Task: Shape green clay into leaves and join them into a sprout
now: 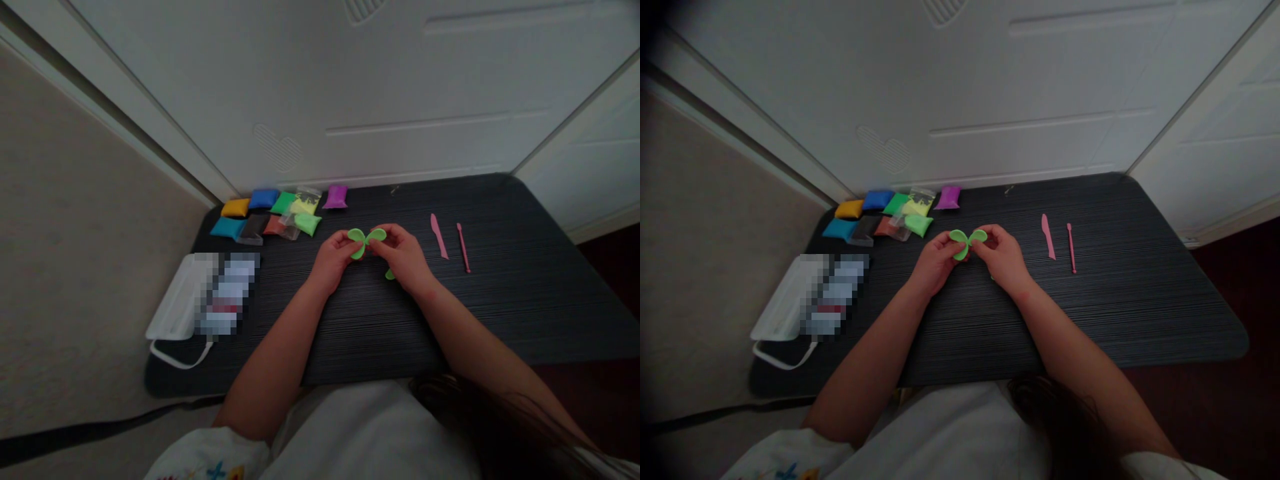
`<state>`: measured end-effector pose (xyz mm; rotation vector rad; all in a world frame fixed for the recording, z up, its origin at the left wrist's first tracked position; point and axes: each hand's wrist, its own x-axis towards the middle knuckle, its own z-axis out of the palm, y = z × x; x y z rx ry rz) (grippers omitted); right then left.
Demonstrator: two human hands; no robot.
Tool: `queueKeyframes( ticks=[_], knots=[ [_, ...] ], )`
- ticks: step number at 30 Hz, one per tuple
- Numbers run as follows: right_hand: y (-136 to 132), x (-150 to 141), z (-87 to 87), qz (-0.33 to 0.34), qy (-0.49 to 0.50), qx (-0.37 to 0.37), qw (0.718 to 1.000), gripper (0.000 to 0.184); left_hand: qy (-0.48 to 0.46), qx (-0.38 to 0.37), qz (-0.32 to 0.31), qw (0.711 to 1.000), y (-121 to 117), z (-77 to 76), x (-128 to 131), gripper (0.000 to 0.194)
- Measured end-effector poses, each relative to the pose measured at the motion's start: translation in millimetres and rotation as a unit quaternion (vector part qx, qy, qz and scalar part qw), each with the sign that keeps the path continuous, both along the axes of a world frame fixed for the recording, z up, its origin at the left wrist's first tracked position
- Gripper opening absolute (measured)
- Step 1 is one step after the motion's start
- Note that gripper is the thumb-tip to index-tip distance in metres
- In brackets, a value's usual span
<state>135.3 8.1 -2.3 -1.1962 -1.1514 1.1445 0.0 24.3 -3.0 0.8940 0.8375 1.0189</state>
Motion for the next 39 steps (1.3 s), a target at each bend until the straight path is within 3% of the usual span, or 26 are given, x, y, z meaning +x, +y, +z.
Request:
queueKeyframes(
  ticks=[39],
  knots=[
    [-3.8, -2.0, 4.1, -0.016, -0.044, 0.015, 0.999, 0.016, 0.051, 0.016, -0.002, 0.999, -1.0, -0.2, 0.3, 0.017]
  ],
)
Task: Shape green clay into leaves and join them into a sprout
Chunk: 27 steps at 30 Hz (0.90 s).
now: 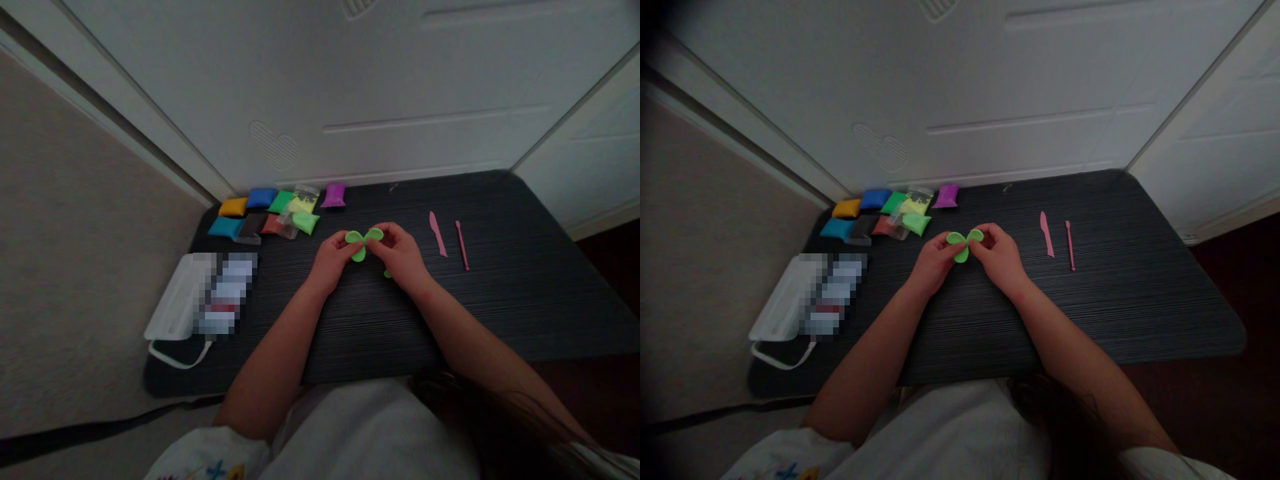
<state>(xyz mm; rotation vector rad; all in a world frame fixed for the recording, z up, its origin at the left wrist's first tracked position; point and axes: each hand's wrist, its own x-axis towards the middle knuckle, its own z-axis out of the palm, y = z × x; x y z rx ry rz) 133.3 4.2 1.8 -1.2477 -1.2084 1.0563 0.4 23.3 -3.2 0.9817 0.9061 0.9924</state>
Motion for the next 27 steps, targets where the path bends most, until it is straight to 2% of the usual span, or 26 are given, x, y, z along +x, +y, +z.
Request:
queueKeyframes(
  ticks=[15, 27],
  knots=[
    [0.2, -0.2, -0.4, 0.009, 0.02, -0.004, 1.0, 0.016, 0.007, -0.004, -0.003, 1.0, 0.1, 0.9, -0.7, 0.016],
    [1.0, 0.2, -1.5, 0.004, -0.003, 0.009, 1.0, 0.014, 0.042, 0.021, -0.011, 0.999, 1.7, -6.3, -1.4, 0.018]
  ],
)
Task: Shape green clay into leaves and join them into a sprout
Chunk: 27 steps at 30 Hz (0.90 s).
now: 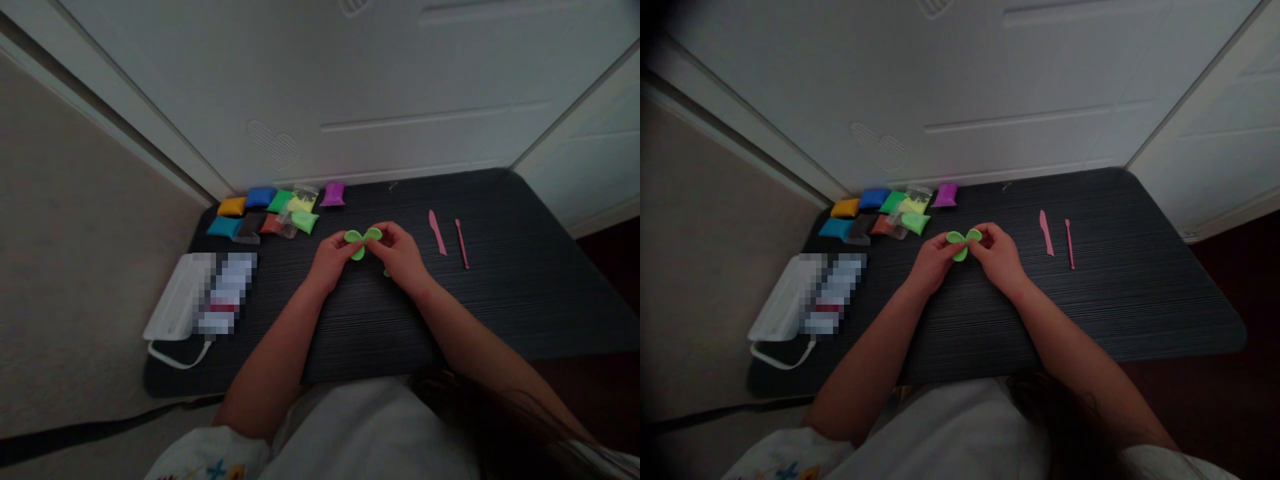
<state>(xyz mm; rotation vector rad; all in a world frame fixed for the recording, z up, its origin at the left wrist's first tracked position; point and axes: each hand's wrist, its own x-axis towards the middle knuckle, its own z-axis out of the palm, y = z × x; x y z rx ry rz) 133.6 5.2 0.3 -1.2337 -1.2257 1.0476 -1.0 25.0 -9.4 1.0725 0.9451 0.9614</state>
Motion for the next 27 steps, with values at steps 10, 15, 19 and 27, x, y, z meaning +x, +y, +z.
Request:
queueKeyframes(
  ticks=[10, 15, 19, 27],
  knots=[
    [2.7, 2.0, -4.8, -0.021, -0.017, 0.011, 1.0, 0.014, -0.02, -0.009, 0.0, 1.0, 0.4, 0.0, -1.1, 0.017],
    [2.1, 2.7, -3.5, -0.015, -0.034, 0.013, 0.999, 0.014, -0.013, -0.006, -0.012, 1.0, -0.2, 1.3, -0.9, 0.017],
    [2.5, 2.9, -3.7, -0.017, -0.043, 0.012, 0.999, 0.014, -0.013, -0.005, -0.013, 1.0, -0.8, 2.0, -0.4, 0.018],
    [3.1, 2.7, -4.0, -0.011, -0.048, 0.011, 0.999, 0.014, 0.011, -0.003, -0.004, 1.0, -1.0, 2.8, -0.3, 0.019]
  ],
)
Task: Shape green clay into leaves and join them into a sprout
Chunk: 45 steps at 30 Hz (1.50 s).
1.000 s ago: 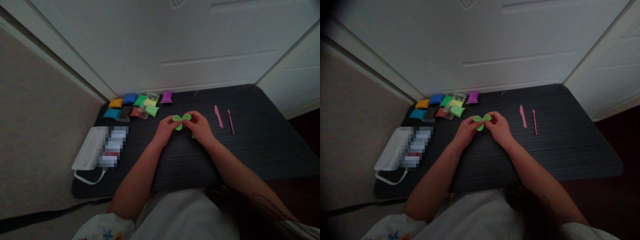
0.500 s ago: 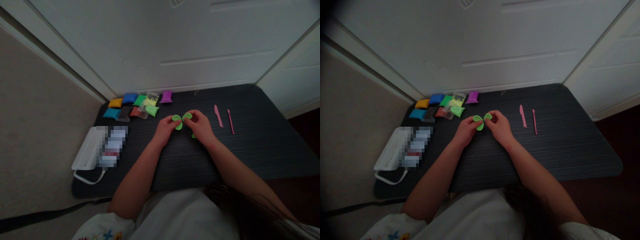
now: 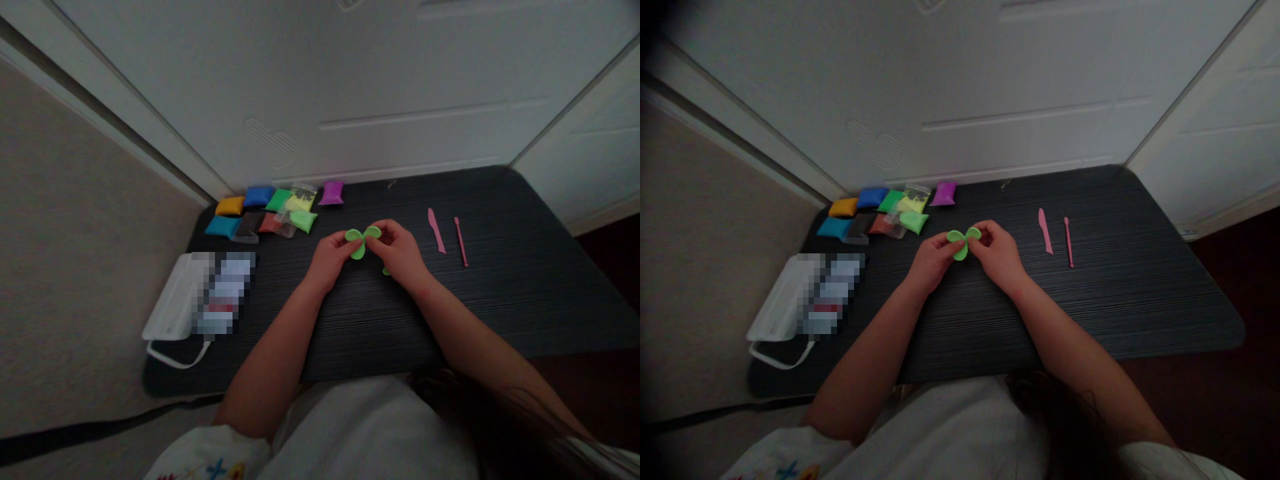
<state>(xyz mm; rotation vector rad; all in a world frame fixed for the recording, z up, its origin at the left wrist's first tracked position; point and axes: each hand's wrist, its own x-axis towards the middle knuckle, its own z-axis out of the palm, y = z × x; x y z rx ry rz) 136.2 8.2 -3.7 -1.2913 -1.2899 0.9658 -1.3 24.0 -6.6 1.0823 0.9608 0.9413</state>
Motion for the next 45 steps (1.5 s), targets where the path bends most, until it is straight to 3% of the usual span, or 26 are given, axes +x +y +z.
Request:
queueKeyframes(
  ticks=[13, 24, 45],
  knots=[
    [-1.1, -1.2, 3.0, 0.013, 0.01, -0.004, 1.0, 0.013, 0.025, 0.043, 0.023, 0.999, -1.2, -2.3, 2.6, 0.017],
    [-0.9, 0.1, 3.9, -0.002, 0.032, -0.011, 0.999, 0.015, -0.003, 0.009, 0.033, 0.999, -1.2, 0.4, 2.7, 0.018],
    [-1.7, -0.8, 3.7, 0.016, 0.016, -0.001, 1.0, 0.013, -0.003, 0.011, 0.017, 1.0, -0.9, -0.1, 2.7, 0.016]
  ],
)
